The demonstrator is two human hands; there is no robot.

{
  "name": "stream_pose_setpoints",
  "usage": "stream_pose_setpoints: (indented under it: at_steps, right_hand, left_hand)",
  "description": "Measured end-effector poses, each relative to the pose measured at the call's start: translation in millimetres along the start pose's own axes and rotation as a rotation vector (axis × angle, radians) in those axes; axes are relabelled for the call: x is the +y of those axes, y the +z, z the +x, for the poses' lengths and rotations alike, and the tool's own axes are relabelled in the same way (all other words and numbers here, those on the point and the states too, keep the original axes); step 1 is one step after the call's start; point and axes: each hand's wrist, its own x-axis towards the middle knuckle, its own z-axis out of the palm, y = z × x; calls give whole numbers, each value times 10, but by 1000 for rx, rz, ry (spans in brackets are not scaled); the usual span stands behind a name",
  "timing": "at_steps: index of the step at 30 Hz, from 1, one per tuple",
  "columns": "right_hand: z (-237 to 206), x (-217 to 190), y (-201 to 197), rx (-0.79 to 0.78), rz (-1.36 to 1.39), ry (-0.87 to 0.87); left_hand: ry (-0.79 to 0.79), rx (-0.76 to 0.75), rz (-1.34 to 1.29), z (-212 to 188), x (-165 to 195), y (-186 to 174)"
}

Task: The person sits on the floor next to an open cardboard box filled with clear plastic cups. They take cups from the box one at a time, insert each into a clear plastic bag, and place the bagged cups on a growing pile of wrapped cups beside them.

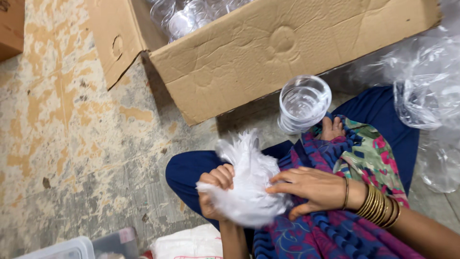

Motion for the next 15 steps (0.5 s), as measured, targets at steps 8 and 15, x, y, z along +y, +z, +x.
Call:
stream_pose_setpoints:
  at_steps: [8,15]
  right_hand:
    - [342,681,394,436,586,226]
    - [482,1243,873,240,1151,284]
  left_hand:
    - [125,-318,-623,-61,-108,-756]
    - [-23,-504,-500,114,43,-590]
